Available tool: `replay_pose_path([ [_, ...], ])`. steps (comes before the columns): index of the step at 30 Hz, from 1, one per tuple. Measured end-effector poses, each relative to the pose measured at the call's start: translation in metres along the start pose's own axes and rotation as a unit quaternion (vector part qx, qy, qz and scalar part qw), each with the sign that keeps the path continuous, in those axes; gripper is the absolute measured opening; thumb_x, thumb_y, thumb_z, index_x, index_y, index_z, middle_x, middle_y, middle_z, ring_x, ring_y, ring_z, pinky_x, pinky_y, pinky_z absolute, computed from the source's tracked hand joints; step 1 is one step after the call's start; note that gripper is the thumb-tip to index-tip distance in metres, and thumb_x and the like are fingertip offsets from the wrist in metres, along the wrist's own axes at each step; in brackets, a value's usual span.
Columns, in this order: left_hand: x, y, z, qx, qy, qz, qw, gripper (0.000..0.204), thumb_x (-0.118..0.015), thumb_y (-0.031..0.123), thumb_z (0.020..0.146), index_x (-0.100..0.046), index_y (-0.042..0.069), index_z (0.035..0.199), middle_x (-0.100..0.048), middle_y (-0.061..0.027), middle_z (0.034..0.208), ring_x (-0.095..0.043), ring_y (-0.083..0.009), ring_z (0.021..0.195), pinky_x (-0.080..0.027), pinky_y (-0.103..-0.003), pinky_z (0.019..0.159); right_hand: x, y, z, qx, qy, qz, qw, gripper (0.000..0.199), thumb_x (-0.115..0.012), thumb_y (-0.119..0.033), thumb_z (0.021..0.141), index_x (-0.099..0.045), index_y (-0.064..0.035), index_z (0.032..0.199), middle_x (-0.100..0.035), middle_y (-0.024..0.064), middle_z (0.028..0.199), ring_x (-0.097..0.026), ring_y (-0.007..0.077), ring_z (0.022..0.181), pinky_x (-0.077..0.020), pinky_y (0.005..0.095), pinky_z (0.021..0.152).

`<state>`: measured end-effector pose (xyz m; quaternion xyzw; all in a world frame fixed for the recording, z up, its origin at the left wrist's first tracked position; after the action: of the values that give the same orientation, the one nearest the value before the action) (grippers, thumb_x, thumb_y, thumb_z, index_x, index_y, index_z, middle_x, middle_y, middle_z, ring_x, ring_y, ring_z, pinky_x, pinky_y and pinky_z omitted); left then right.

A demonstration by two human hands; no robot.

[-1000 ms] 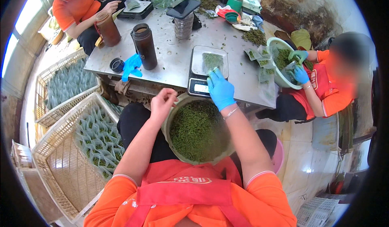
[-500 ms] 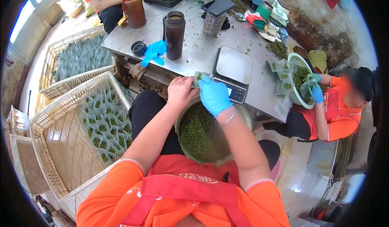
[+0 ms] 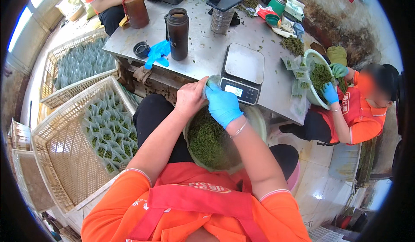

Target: The person scoops green tea leaves from a bowl into small plastic bags, weighs each bag on a digital scale, and places the filled bags into a basket. The process is repeated continuously.

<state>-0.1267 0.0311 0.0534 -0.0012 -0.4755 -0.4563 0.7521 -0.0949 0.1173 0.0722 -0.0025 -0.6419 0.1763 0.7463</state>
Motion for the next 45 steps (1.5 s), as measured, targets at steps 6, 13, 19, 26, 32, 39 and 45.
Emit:
replay_pose_path([
  [6, 0.006, 0.006, 0.000, -0.024, 0.018, -0.012, 0.999, 0.055, -0.065, 0.011, 0.065, -0.053, 0.010, 0.119, -0.064, -0.0124, 0.095, -0.062, -0.0297, 0.084, -0.050, -0.038, 0.073, 0.010, -0.006, -0.006, 0.031, 0.028, 0.009, 0.999, 0.024, -0.049, -0.010, 0.079, -0.054, -0.0043, 0.102, -0.057, 0.0159, 0.099, -0.061, 0.0314, 0.060, -0.0496, 0.0416, 0.052],
  [13, 0.007, 0.019, 0.007, -0.055, 0.038, -0.014, 0.998, 0.046, -0.063, 0.011, 0.069, -0.057, 0.009, 0.115, -0.065, -0.0147, 0.094, -0.063, -0.0305, 0.082, -0.050, -0.037, 0.071, 0.001, 0.002, -0.014, -0.020, 0.003, 0.042, 0.999, 0.029, -0.050, -0.010, 0.079, -0.053, -0.0053, 0.107, -0.059, 0.0141, 0.099, -0.062, 0.0305, 0.064, -0.0503, 0.0413, 0.056],
  [19, -0.005, -0.015, -0.002, 0.140, 0.015, -0.055, 0.989, 0.047, -0.072, 0.022, 0.072, -0.057, 0.011, 0.115, -0.065, -0.0154, 0.092, -0.063, -0.0317, 0.081, -0.050, -0.037, 0.069, 0.060, 0.053, -0.029, -0.074, 0.042, 0.612, 0.787, 0.024, -0.060, -0.009, 0.083, -0.062, 0.0002, 0.104, -0.066, 0.0105, 0.094, -0.063, 0.0172, 0.079, -0.0508, 0.0284, 0.072],
  [26, -0.011, -0.033, -0.003, 0.243, 0.003, -0.167, 0.955, 0.053, -0.073, 0.029, 0.071, -0.054, 0.011, 0.117, -0.064, -0.0132, 0.104, -0.062, -0.0264, 0.098, -0.048, -0.035, 0.083, 0.113, 0.272, -0.022, -0.194, 0.341, -0.076, 0.917, 0.040, -0.055, -0.007, 0.077, -0.053, 0.0010, 0.116, -0.053, 0.0218, 0.120, -0.051, 0.0341, 0.111, -0.0405, 0.0399, 0.095],
  [32, -0.016, -0.034, 0.001, 0.243, -0.064, -0.127, 0.959, 0.069, -0.072, 0.046, 0.068, -0.048, 0.015, 0.125, -0.064, -0.0158, 0.103, -0.061, -0.0326, 0.095, -0.048, -0.038, 0.082, 0.080, 0.382, -0.017, -0.337, 0.160, -0.182, 0.910, 0.032, -0.042, -0.023, 0.088, -0.066, -0.0038, 0.080, -0.063, 0.0214, 0.082, -0.061, 0.0403, 0.075, -0.0479, 0.0490, 0.066],
  [39, -0.019, -0.044, -0.009, 0.307, -0.067, -0.324, 0.892, 0.055, -0.058, 0.045, 0.084, -0.049, 0.009, 0.124, -0.066, -0.0143, 0.096, -0.063, -0.0271, 0.088, -0.047, -0.035, 0.079, 0.103, 0.181, -0.031, -0.096, 0.419, -0.020, 0.903, 0.038, -0.043, 0.003, 0.082, -0.062, -0.0092, 0.112, -0.061, 0.0140, 0.111, -0.056, 0.0303, 0.104, -0.0410, 0.0357, 0.093],
  [45, 0.043, -0.065, -0.029, 0.277, 0.069, -0.356, 0.890, 0.037, -0.045, 0.030, 0.094, -0.056, 0.001, 0.116, -0.063, -0.0140, 0.103, -0.058, -0.0190, 0.098, -0.042, -0.031, 0.086, 0.053, 0.105, -0.036, 0.024, 0.302, -0.011, 0.953, 0.031, -0.045, 0.000, 0.084, -0.060, -0.0052, 0.110, -0.058, 0.0150, 0.113, -0.052, 0.0321, 0.108, -0.0375, 0.0415, 0.096],
])
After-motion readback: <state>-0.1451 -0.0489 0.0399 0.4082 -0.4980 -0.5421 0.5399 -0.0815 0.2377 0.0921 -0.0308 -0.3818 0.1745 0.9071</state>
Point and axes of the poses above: each hand's wrist, its own z-axis towards the middle knuckle, its own x-axis out of the back of the hand, y = z × x, the point moved 7 cm from there along z, towards the middle knuckle
